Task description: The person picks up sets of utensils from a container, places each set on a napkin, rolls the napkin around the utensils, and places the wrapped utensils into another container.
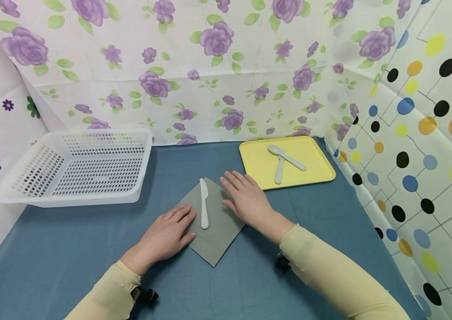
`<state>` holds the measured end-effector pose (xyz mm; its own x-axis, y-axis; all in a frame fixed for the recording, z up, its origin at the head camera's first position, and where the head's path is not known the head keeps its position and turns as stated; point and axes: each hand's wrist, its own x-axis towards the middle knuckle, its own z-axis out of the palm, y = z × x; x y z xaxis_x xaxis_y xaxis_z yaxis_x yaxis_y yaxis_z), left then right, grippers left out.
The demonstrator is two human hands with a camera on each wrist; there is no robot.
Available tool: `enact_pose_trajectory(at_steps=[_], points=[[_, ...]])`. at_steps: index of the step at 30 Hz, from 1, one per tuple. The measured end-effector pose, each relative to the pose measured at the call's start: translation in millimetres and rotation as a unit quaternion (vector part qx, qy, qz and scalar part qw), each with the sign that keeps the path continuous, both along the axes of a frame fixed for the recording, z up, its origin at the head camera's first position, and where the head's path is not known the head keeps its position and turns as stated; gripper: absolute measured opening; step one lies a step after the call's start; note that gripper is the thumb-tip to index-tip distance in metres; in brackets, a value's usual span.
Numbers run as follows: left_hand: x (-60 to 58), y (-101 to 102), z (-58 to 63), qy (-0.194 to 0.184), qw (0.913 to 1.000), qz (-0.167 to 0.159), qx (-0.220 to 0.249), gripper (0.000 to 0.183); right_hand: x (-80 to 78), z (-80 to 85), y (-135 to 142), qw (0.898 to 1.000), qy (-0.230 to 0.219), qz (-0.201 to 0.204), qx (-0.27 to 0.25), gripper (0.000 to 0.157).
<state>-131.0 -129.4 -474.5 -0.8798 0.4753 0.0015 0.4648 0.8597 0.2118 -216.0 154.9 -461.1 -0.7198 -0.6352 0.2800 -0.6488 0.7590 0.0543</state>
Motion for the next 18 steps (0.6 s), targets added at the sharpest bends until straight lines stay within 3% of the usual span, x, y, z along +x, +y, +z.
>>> enact_pose_trajectory(at_steps=[18], points=[[1.2,0,0.6,-0.001,1.0,-0.002,0.007,0.061,-20.4,-3.2,36,0.999,-0.011,-0.029,-0.013,0.07]])
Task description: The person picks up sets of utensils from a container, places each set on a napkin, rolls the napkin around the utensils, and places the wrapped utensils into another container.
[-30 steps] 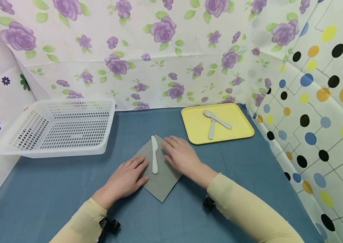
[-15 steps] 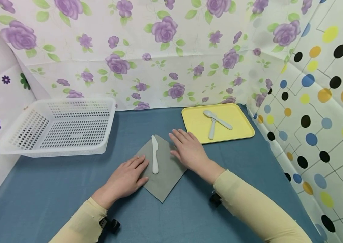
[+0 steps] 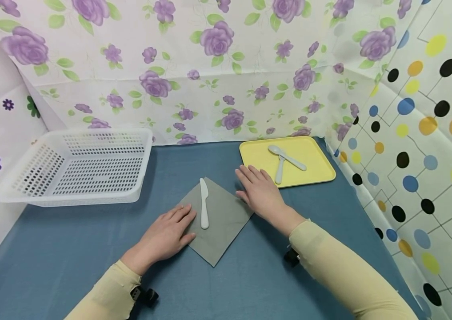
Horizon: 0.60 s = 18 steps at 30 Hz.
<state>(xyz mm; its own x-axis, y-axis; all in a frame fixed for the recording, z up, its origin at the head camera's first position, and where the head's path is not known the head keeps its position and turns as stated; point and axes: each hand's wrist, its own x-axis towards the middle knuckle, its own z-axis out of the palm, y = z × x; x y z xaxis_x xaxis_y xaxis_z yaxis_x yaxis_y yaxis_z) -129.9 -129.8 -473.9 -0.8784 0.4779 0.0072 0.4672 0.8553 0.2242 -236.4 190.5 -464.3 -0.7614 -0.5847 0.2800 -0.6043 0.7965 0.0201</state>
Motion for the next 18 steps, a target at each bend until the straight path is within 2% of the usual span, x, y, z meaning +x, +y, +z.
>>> enact_pose_trajectory(at_steps=[18], points=[[0.1,0,0.4,-0.007,1.0,0.002,0.0,0.062,-21.2,3.9,31,0.997,-0.039,-0.067,-0.013,0.07]])
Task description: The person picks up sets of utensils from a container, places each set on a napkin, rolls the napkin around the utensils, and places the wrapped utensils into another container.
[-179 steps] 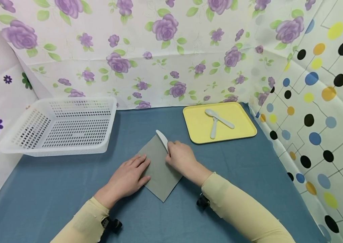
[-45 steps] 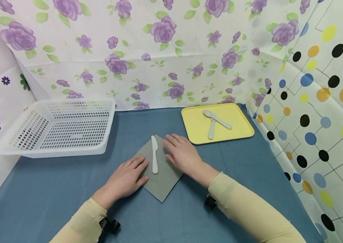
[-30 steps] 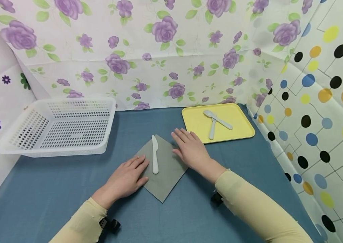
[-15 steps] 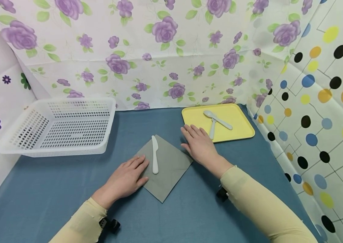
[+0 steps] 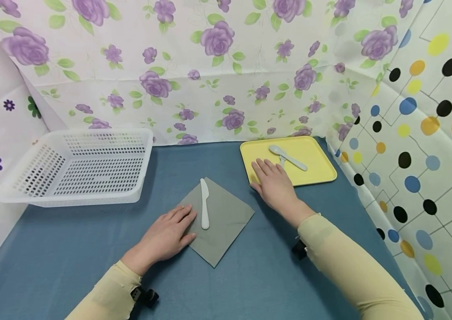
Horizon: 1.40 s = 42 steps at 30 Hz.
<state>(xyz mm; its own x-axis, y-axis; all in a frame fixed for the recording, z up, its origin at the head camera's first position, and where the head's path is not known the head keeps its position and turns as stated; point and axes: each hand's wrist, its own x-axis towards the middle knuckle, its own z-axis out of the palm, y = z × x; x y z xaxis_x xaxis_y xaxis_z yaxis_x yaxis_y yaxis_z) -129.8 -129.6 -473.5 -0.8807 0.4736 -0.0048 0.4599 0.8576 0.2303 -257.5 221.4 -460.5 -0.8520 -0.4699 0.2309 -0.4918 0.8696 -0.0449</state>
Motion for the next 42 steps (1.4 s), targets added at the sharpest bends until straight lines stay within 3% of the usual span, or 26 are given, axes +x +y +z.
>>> enact_pose_trajectory(at_steps=[14,32,42], points=[[0.0,0,-0.9,-0.001,1.0,0.0,0.0,0.062,-14.1,0.1,28,0.999,-0.007,-0.032,0.016,0.07],[0.2,0,1.5,-0.002,1.0,0.0,-0.001,0.062,-29.4,9.5,53,0.994,-0.068,-0.088,0.022,0.063],[0.5,-1,1.0,0.002,1.0,-0.002,0.001,0.061,-40.9,7.0,67,0.991,-0.089,-0.098,0.021,0.062]])
